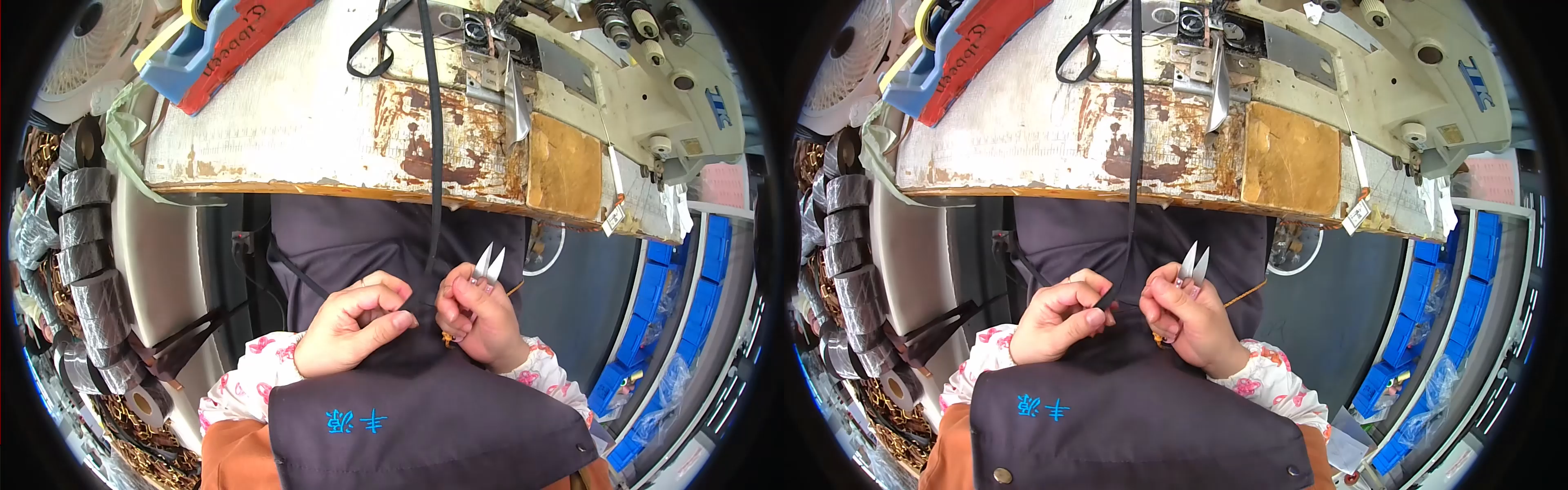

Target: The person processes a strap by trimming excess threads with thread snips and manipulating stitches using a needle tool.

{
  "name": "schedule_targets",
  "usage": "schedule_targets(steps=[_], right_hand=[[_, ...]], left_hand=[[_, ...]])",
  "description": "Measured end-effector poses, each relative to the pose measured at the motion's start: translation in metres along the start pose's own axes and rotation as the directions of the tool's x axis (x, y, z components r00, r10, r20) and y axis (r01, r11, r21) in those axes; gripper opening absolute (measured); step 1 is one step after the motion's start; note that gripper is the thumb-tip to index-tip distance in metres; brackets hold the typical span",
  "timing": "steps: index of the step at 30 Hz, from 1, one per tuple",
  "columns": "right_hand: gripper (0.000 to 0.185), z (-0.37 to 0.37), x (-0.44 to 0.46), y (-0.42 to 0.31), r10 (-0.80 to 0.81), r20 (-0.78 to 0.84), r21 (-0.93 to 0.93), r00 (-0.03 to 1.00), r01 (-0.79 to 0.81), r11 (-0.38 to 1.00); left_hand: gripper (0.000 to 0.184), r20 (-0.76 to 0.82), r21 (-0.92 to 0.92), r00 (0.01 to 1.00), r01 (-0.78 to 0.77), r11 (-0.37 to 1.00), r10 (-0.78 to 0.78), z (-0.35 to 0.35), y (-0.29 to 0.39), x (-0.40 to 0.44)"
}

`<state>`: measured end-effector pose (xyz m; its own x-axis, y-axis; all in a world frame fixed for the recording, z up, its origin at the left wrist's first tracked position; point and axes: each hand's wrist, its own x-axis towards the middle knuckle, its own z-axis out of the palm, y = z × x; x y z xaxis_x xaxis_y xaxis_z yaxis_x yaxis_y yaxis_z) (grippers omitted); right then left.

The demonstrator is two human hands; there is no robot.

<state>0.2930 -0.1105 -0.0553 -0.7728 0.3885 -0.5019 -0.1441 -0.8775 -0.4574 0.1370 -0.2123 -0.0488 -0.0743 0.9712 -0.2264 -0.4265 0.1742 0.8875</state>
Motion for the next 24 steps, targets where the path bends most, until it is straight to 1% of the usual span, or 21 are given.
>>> schedule_targets(steps=[2, 3, 5, 6, 7, 9, 10, 11, 13, 14, 15, 17, 18, 19, 20, 21, 22, 23, 24], right_hand=[[0.01, 0.0, -0.002, 0.002, -0.027, 0.0, -0.117, 1.0, 0.027, 0.993], [0.01, 0.001, -0.001, 0.002, -0.031, 0.003, -0.118, 1.0, 0.031, 0.993], [0.01, 0.001, -0.001, 0.002, 0.026, 0.056, -0.191, 0.998, -0.015, 0.981], [0.009, 0.001, 0.0, 0.003, 0.048, 0.045, -0.112, 0.998, -0.043, 0.993], [0.009, 0.0, 0.0, 0.002, 0.045, 0.044, -0.112, 0.998, -0.039, 0.993], [0.008, -0.002, -0.001, -0.001, -0.033, 0.029, 0.018, 0.999, 0.033, 0.999], [0.008, -0.003, -0.001, -0.003, -0.095, 0.036, 0.026, 0.995, 0.094, 0.995], [0.008, -0.004, -0.002, -0.005, -0.096, 0.04, 0.025, 0.995, 0.095, 0.995], [0.008, -0.004, -0.004, -0.009, -0.113, 0.041, -0.172, 0.993, 0.119, 0.978], [0.011, -0.003, -0.004, -0.01, -0.109, 0.015, -0.278, 0.994, 0.109, 0.954], [0.011, -0.002, -0.004, -0.011, -0.112, 0.016, -0.279, 0.994, 0.112, 0.954], [0.012, -0.002, -0.004, -0.013, -0.206, -0.01, -0.541, 0.979, 0.167, 0.824], [0.012, -0.002, -0.003, -0.014, -0.206, -0.012, -0.541, 0.978, 0.167, 0.824], [0.011, -0.003, -0.001, -0.014, -0.403, 0.005, -0.709, 0.915, 0.288, 0.644], [0.011, -0.004, 0.001, -0.014, -0.575, 0.065, -0.838, 0.816, 0.357, 0.413], [0.009, -0.003, -0.001, -0.021, -0.626, 0.073, -0.884, 0.777, 0.341, 0.32], [0.009, -0.007, -0.002, -0.028, -0.674, 0.086, -0.901, 0.734, 0.346, 0.261], [0.01, -0.011, -0.004, -0.037, -0.718, 0.103, -0.916, 0.688, 0.348, 0.201], [0.013, -0.012, -0.007, -0.05, -0.741, 0.082, -0.963, 0.666, 0.243, 0.112]], left_hand=[[0.01, -0.036, -0.06, 0.999, 0.007, 0.998, -0.009, 0.0, 0.003, 0.001], [0.01, -0.034, -0.057, 0.999, 0.003, 0.998, -0.005, -0.001, 0.004, 0.002], [0.013, 0.001, -0.249, 0.995, 0.093, 0.964, -0.096, -0.003, 0.002, 0.002], [0.017, 0.024, -0.279, 0.995, 0.099, 0.955, -0.096, -0.005, -0.001, 0.004], [0.017, 0.026, -0.278, 0.995, 0.098, 0.956, -0.095, -0.006, 0.0, 0.004], [0.019, 0.01, -0.286, 0.985, 0.169, 0.943, -0.173, -0.006, 0.001, 0.003], [0.019, 0.01, -0.285, 0.985, 0.166, 0.944, -0.17, -0.006, 0.001, 0.002], [0.019, 0.01, -0.261, 0.989, 0.148, 0.954, -0.15, -0.007, 0.0, 0.002], [0.019, 0.006, -0.236, 0.991, 0.128, 0.963, -0.13, -0.006, 0.001, 0.0], [0.019, -0.009, -0.168, 0.989, 0.142, 0.975, -0.146, -0.004, 0.002, -0.001], [0.019, -0.024, -0.1, 0.987, 0.157, 0.983, -0.16, -0.003, 0.002, -0.001], [0.02, -0.018, -0.075, 0.985, 0.168, 0.983, -0.17, -0.004, 0.003, 0.0], [0.02, -0.025, 0.083, 0.989, 0.148, 0.985, -0.147, -0.004, 0.007, 0.0], [0.02, -0.029, 0.239, 0.992, 0.128, 0.963, -0.125, -0.004, 0.01, 0.0], [0.02, -0.029, 0.237, 0.991, 0.131, 0.963, -0.128, -0.004, 0.01, 0.001], [0.02, -0.066, 0.308, 0.997, 0.064, 0.949, -0.046, -0.002, 0.01, 0.001], [0.019, -0.099, 0.38, 0.994, 0.001, 0.925, 0.04, -0.001, 0.01, 0.001], [0.019, -0.103, 0.377, 0.994, 0.003, 0.926, 0.039, -0.002, 0.008, 0.001], [0.019, -0.095, 0.43, 0.992, -0.038, 0.902, 0.087, -0.003, 0.005, 0.002]])
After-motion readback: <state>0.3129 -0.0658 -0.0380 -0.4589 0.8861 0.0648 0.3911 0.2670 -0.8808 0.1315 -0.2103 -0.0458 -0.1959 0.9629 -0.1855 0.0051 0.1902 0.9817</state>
